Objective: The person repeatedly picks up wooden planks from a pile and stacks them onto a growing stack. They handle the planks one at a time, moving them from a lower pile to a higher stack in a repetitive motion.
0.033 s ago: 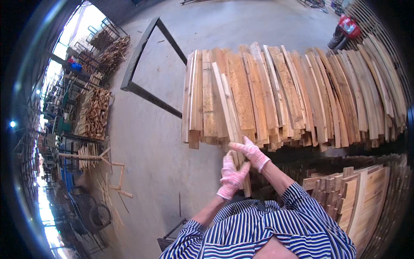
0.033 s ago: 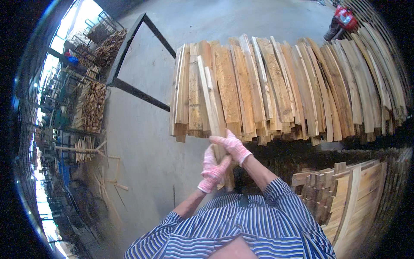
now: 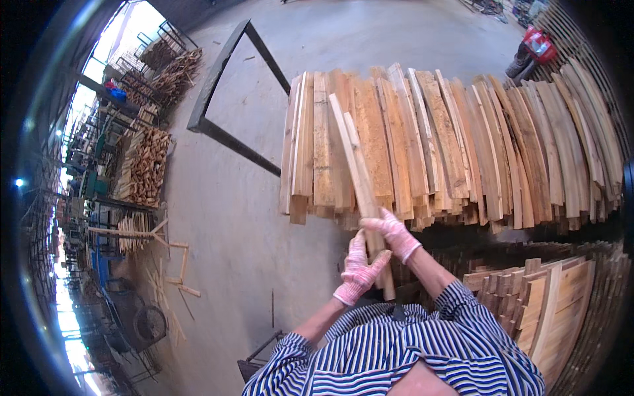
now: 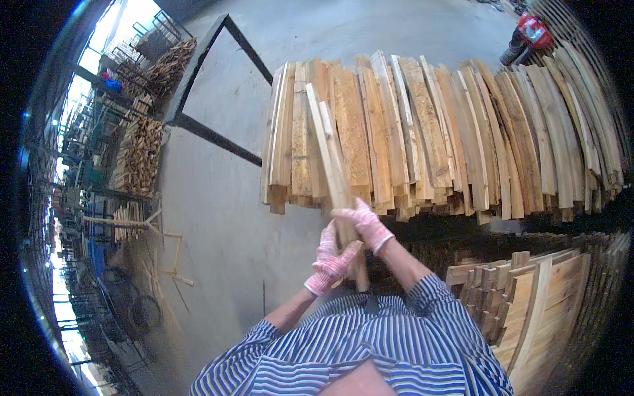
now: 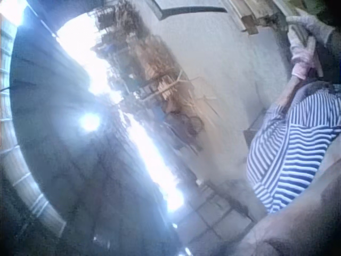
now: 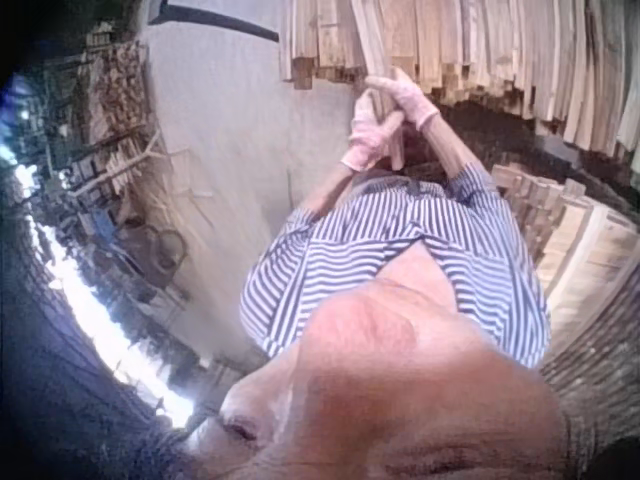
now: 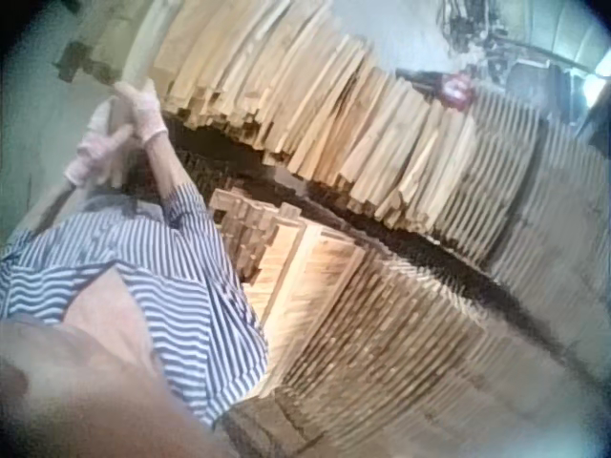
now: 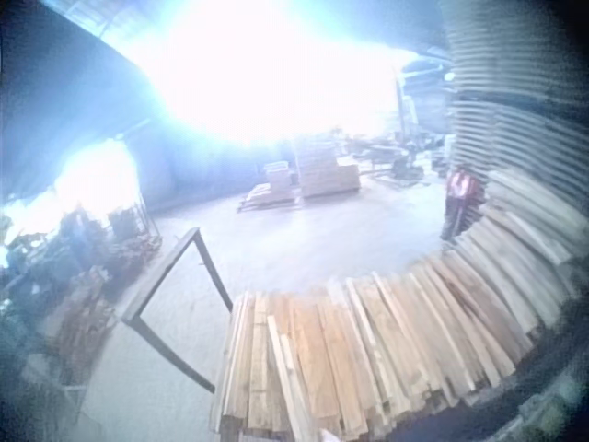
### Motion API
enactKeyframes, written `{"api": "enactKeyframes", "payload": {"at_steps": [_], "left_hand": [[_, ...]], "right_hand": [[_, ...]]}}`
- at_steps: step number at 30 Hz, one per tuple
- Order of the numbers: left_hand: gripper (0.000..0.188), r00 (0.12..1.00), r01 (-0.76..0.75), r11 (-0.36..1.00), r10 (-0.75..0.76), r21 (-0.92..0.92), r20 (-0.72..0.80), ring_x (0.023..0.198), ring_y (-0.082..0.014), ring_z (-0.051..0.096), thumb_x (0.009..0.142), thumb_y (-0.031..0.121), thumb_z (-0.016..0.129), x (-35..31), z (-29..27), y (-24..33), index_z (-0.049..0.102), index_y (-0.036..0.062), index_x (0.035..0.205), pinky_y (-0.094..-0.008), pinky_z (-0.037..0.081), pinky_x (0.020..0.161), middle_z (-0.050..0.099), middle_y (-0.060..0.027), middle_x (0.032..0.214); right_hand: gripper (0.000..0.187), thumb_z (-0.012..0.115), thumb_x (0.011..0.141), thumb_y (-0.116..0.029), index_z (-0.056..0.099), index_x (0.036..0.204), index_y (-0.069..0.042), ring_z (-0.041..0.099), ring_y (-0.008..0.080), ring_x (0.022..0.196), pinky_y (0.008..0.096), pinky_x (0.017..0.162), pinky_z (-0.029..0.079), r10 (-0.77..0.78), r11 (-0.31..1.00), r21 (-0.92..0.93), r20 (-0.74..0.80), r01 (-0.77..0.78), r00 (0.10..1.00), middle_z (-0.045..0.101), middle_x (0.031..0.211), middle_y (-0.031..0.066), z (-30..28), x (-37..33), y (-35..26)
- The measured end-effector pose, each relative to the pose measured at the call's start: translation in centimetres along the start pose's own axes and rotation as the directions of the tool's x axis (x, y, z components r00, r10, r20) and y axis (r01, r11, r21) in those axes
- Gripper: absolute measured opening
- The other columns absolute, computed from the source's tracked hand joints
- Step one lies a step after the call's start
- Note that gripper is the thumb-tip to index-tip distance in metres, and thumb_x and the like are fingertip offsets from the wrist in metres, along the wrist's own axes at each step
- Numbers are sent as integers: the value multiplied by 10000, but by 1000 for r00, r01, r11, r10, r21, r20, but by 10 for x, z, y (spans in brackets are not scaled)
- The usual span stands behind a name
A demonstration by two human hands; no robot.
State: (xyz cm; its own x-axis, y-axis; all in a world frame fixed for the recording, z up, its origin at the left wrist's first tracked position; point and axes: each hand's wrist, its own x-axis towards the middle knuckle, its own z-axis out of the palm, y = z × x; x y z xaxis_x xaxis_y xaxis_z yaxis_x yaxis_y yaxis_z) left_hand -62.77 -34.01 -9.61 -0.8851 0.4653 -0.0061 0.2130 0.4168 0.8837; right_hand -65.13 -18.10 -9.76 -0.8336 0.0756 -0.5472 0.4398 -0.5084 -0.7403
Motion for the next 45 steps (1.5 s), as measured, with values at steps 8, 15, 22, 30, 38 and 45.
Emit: {"api": "enactKeyframes", "payload": {"at_steps": [8, 15, 22, 30, 38, 45], "left_hand": [[732, 845, 310, 169, -500, -936, 190, 1224, -294, 554, 984, 641, 522, 113, -45, -162, 462, 103, 1478, -535, 413, 1100, 553, -120, 1384], [941, 596, 443, 192, -792, -876, 128, 1232, -282, 549, 931, 750, 415, 164, 4, -217, 439, -2, 1496, -419, 425, 1082, 530, -148, 1472], [819, 616, 500, 35, -716, -865, 327, 1219, -334, 566, 941, 704, 467, 147, 25, -152, 464, 87, 1480, -485, 473, 1044, 568, -160, 1401], [760, 875, 479, 206, -184, -853, 447, 1296, -321, 548, 994, 643, 487, 181, 2, 13, 371, 142, 1553, -521, 468, 1073, 510, -140, 1485], [553, 842, 532, 362, -130, -766, 523, 1324, -275, 541, 1068, 379, 497, 143, -34, 56, 424, 57, 1512, -492, 471, 1101, 478, -123, 1519], [518, 740, 664, 227, -338, -713, 582, 1243, -223, 590, 969, 402, 635, 126, -29, 1, 594, 56, 1353, -428, 443, 1108, 653, -92, 1291]], "right_hand": [[1168, 873, 767, -411, 164, 1610, -22, 417, 368, 1435, 428, 1169, 367, -156, 903, -429, -262, 30, 952, 339, 1584, 296, 41, 36, -94], [1174, 831, 777, -434, 77, 1638, -176, 371, 449, 1434, 506, 1178, 346, -309, 623, -777, -358, -97, 881, 371, 1531, 272, 68, 141, -66], [1290, 870, 707, -480, 47, 1643, -147, 487, 369, 1369, 413, 1127, 430, -266, 606, -781, -377, -151, 887, 395, 1543, 269, 51, 121, -82], [1017, 860, 803, -350, 279, 1539, 44, 632, 245, 1151, 349, 928, 553, -141, 955, -254, 66, 154, 988, 595, 1339, 198, -78, 98, -156], [602, 770, 878, -351, 575, 1347, -29, 653, 252, 1100, 401, 969, 533, 34, 998, -45, -35, -36, 999, 658, 1235, 144, -85, 13, -112], [947, 810, 859, -232, 246, 1591, -24, 604, 202, 1167, 305, 988, 509, -138, 955, -263, 16, 137, 990, 611, 1310, 114, -53, -76, -16]]}}
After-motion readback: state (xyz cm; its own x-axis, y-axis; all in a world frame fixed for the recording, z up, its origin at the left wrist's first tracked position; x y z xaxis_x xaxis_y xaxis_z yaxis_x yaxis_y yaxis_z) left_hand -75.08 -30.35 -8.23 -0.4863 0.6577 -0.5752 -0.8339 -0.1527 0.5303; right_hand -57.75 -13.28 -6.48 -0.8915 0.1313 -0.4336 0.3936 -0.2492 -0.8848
